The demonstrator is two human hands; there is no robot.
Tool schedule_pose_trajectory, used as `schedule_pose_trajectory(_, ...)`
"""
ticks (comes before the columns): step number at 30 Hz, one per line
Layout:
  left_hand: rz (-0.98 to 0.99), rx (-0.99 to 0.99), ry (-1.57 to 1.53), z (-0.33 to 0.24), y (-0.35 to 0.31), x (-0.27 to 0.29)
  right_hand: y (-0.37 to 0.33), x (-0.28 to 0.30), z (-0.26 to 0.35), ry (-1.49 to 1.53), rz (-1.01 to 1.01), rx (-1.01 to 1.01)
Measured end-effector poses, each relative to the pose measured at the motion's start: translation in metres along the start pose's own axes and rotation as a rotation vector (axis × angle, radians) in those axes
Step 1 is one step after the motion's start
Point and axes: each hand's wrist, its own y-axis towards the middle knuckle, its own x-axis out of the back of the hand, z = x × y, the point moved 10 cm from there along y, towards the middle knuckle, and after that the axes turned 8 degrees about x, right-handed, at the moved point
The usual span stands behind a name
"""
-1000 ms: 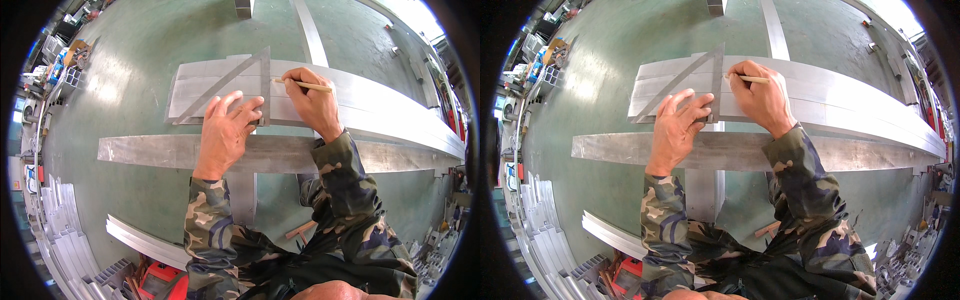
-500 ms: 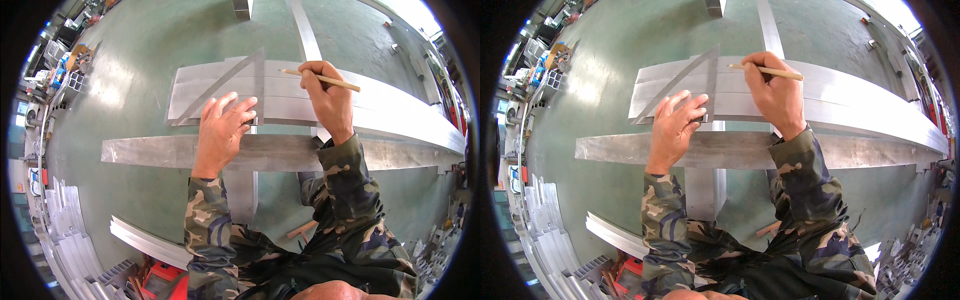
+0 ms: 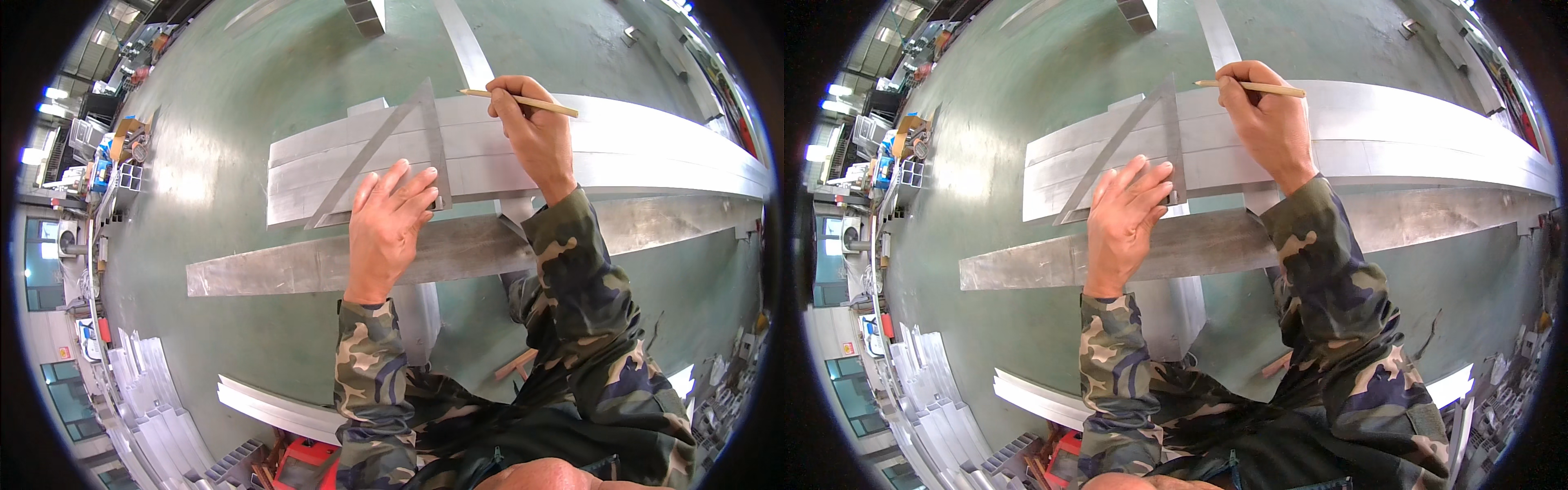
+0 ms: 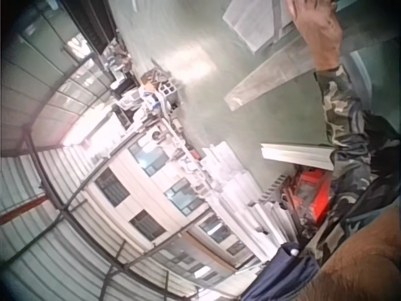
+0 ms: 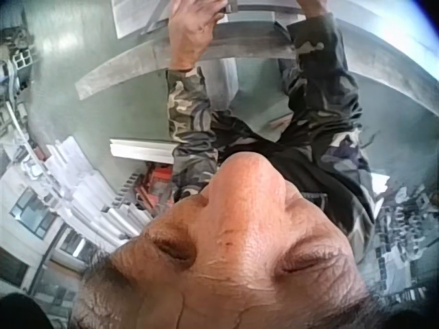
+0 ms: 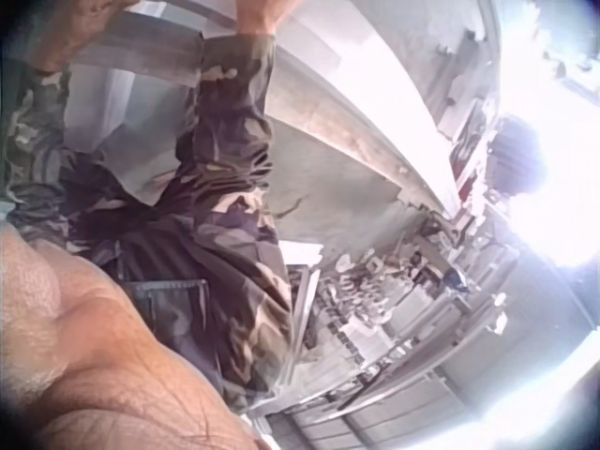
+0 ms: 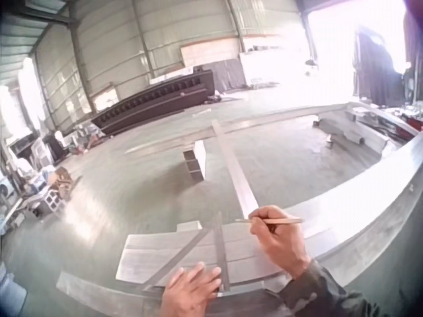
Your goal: The person positions a metal square on a long aluminum profile and uses a pencil to mark multiple lines along the profile's length. The person adjusts the square's position repeatedly to create evenly spaced marks.
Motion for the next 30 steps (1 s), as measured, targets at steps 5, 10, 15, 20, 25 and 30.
schedule_pose_trajectory(5, 0.032, 0.000, -0.038, -0.005, 0.001, 0.000, -0.002, -0.008, 0.000, -0.034, 0.019, -0.002)
schedule_pose_trajectory(10, 0.050, -0.013, 0.004, -0.008, 0.002, 0.000, -0.004, -0.015, -0.005, -0.007, 0.024, 0.047)
schedule_pose_trajectory(15, 0.058, 0.025, -0.052, -0.011, 0.005, -0.001, -0.004, -0.021, -0.010, -0.019, 0.042, 0.071)
schedule_pose_trajectory(20, 0.034, 0.030, -0.050, -0.009, 0.003, 0.002, -0.008, -0.023, -0.008, -0.048, 0.077, 0.046)
schedule_pose_trajectory(25, -0.003, 0.024, -0.052, -0.011, 0.003, 0.005, -0.009, -0.031, -0.009, -0.112, 0.163, 0.130)
schedule_pose_trajectory(30, -0.012, 0.027, -0.042, -0.012, 0.003, 0.004, -0.015, -0.048, 0.000, -0.424, 0.313, 0.302)
